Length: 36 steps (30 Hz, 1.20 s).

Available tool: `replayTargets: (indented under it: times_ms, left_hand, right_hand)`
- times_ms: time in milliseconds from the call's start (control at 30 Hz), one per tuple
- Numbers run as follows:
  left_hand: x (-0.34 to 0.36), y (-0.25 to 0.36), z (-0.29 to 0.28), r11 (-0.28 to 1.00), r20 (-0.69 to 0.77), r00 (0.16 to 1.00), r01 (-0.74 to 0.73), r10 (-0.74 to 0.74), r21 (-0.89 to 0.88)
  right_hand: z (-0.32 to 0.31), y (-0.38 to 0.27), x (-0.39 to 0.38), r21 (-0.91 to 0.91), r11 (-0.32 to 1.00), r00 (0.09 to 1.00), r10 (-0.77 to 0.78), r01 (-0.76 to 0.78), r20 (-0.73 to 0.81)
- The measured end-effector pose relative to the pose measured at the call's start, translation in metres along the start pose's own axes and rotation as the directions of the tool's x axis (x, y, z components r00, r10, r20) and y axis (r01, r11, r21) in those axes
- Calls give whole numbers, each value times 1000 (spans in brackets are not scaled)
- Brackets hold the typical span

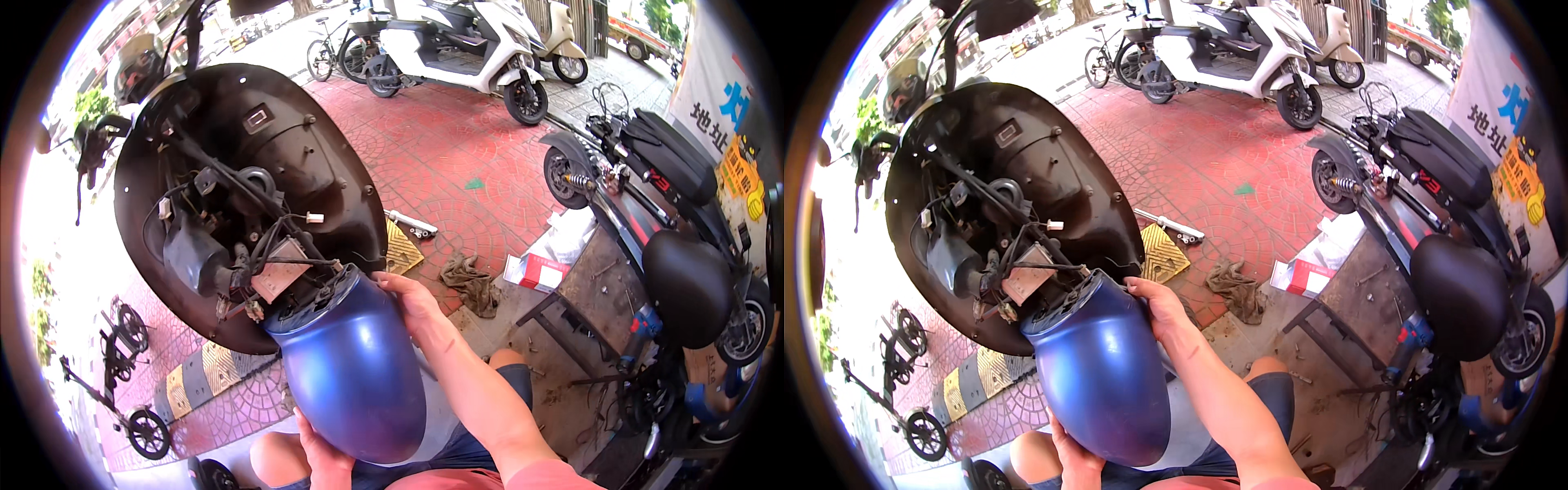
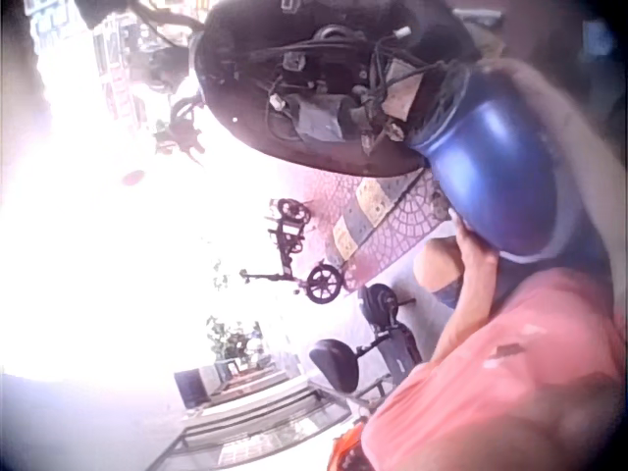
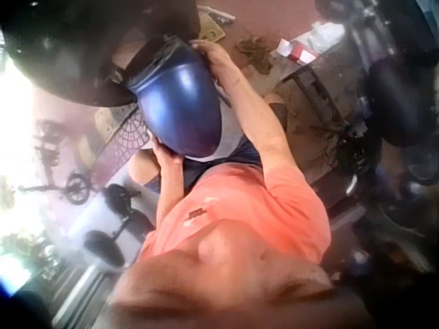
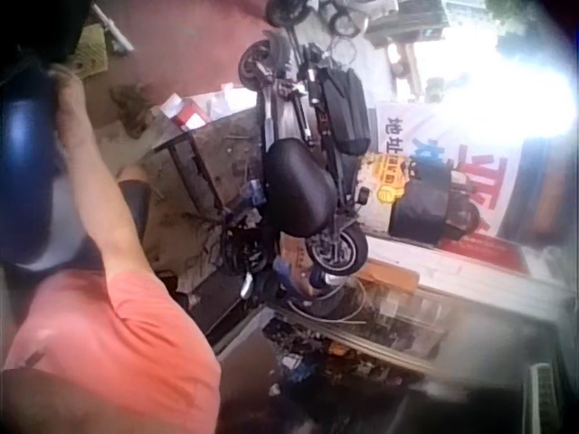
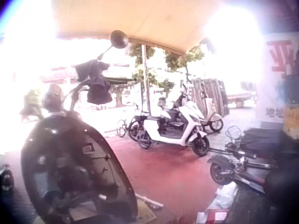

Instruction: The person positions a blue plastic fairing onto the front of a motorcycle, secures it using a power drill and screws, and adjusts wiring around the fork.

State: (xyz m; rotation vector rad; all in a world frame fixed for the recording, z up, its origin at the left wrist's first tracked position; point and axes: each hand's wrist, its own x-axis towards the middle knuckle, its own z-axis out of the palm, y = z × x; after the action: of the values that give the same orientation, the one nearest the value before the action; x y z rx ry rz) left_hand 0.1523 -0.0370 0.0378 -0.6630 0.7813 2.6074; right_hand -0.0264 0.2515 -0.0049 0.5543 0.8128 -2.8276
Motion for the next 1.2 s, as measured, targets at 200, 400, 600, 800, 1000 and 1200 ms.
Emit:
replayTargets:
  times_ms: [200,400,600,800,1000,1200]
  left_hand:
    - [-3,6,-7,999,-29,1000,-4,5,40]
    - [-5,10,-3,997,-110,994,15,-7,76]
    - [-9,18,6,994,-132,990,56,-44,91]
    - [-5,28,0,994,-133,988,90,-81,65]
    - [10,39,-29,998,-155,987,47,-38,49]
    - [0,32,0,996,-123,990,76,-70,47]
  right_hand:
    - [5,9,-13,30,999,997,-34,36,-76]
    - [9,-8,-33,-159,987,989,7,-31,-145]
    - [-5,11,-22,-109,992,995,-68,60,-72]
    - [0,2,-40,-130,988,995,-88,80,-55]
    - [-13,-10,-18,44,996,994,75,-72,-75]
    - [-5,4,-1,44,999,997,20,-17,-81]
